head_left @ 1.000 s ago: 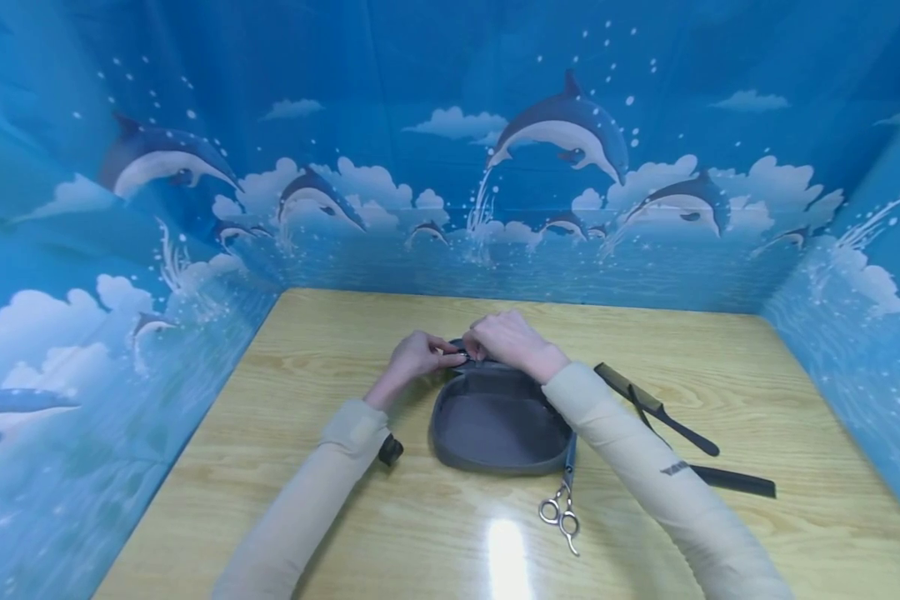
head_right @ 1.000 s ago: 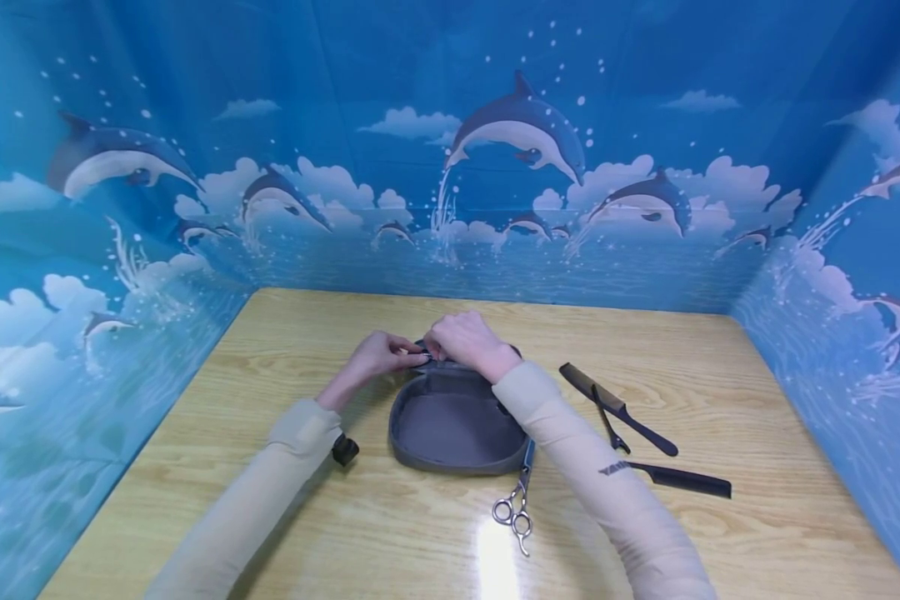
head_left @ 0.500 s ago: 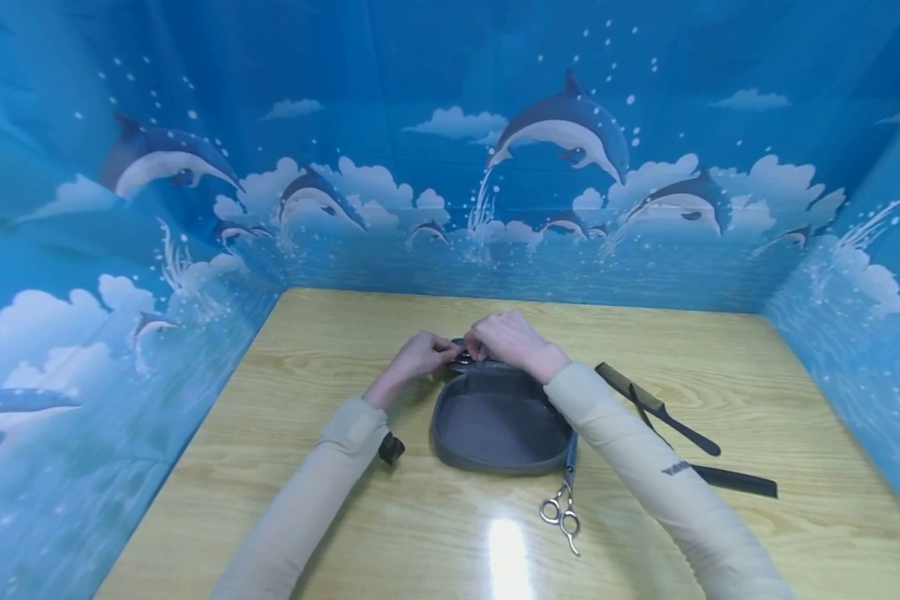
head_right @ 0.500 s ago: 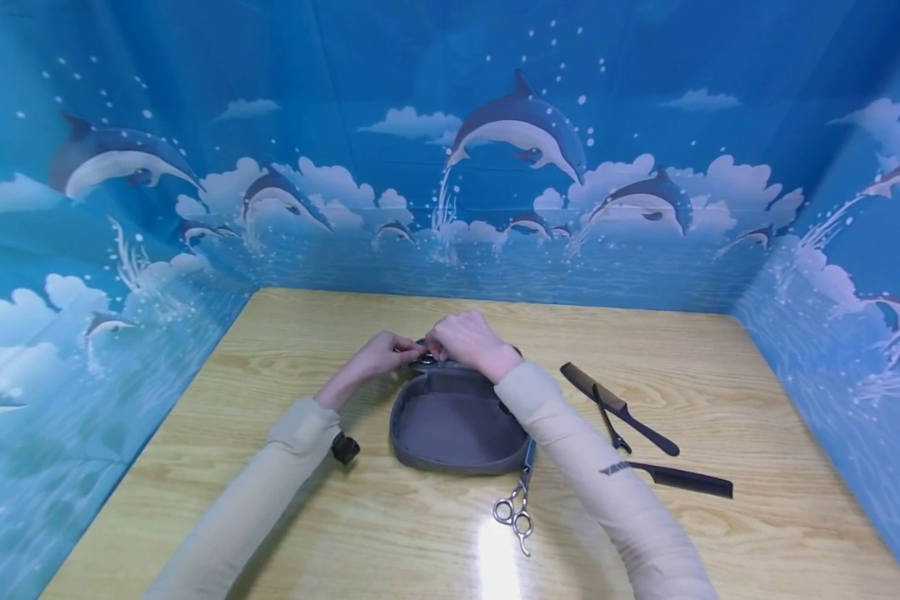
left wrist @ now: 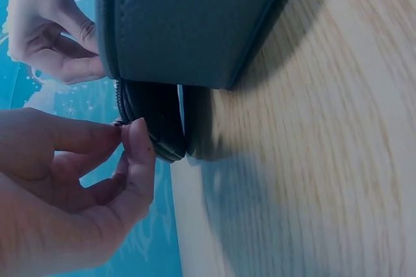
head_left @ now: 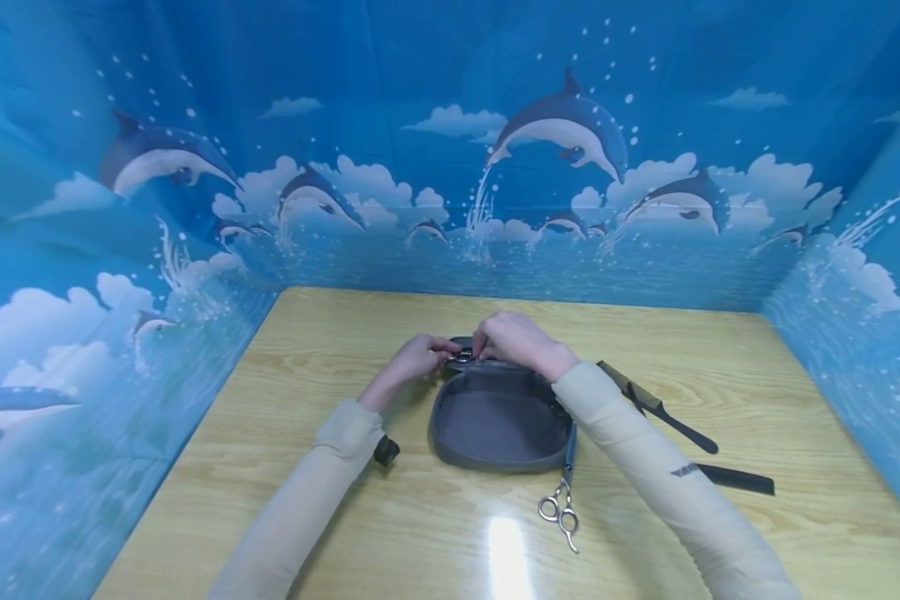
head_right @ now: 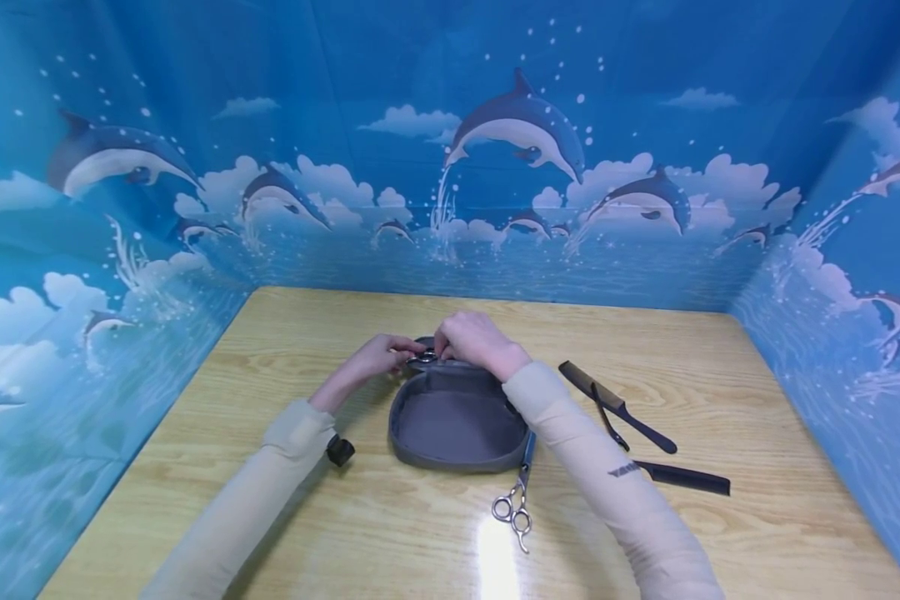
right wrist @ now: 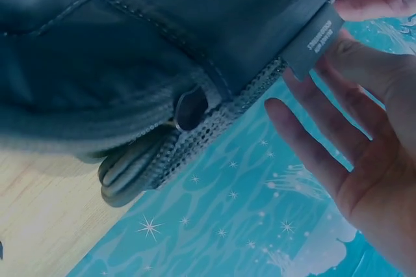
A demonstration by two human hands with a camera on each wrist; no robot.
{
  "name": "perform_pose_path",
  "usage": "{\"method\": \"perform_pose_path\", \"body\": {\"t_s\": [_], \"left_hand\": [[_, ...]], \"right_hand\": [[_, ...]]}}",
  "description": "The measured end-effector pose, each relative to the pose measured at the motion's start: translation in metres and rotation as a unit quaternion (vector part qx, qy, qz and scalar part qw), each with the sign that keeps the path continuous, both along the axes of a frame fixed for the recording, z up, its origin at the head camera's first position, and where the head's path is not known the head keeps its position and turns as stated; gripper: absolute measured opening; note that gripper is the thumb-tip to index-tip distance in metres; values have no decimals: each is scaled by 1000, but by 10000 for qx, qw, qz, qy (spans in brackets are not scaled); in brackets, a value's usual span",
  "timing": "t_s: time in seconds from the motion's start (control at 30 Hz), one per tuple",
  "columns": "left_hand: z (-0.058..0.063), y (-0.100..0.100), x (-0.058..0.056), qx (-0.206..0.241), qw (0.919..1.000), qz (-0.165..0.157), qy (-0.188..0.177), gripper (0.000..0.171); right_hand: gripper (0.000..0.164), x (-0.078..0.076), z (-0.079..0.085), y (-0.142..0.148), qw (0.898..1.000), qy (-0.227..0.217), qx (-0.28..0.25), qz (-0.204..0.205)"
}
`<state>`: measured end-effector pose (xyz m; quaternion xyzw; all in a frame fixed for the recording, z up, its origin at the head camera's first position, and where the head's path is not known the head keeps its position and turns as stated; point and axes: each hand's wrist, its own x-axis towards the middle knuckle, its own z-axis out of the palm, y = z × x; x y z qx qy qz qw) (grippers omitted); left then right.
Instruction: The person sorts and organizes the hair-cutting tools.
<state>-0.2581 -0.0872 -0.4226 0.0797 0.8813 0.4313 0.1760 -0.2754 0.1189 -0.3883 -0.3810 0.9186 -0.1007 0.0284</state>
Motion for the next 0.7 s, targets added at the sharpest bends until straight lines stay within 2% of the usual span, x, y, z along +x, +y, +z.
{"method": "perform_pose_path", "body": {"t_s": [0.2, 0.27, 0.37, 0.53, 0.7], "left_hand": [[4, 0, 6, -72, 10000, 5, -5, 32], [5, 0, 8, -89, 9999, 33, 35, 31], [6, 1, 11, -117, 9998, 122, 104, 30], [4, 0, 14, -20, 9993, 231, 287, 28], [1, -3, 16, 299, 9981, 285, 463, 27]], "right_hand": [[12, 5, 7, 11, 9988, -425, -251, -73], [14, 9, 10, 18, 9981, -416, -436, -117], [13, 18, 16, 34, 9970, -167, -733, -188], [12, 44, 23, 65, 9920, 262, -1199, -295], [11, 75, 19, 92, 9872, 371, -1502, -385]]}}
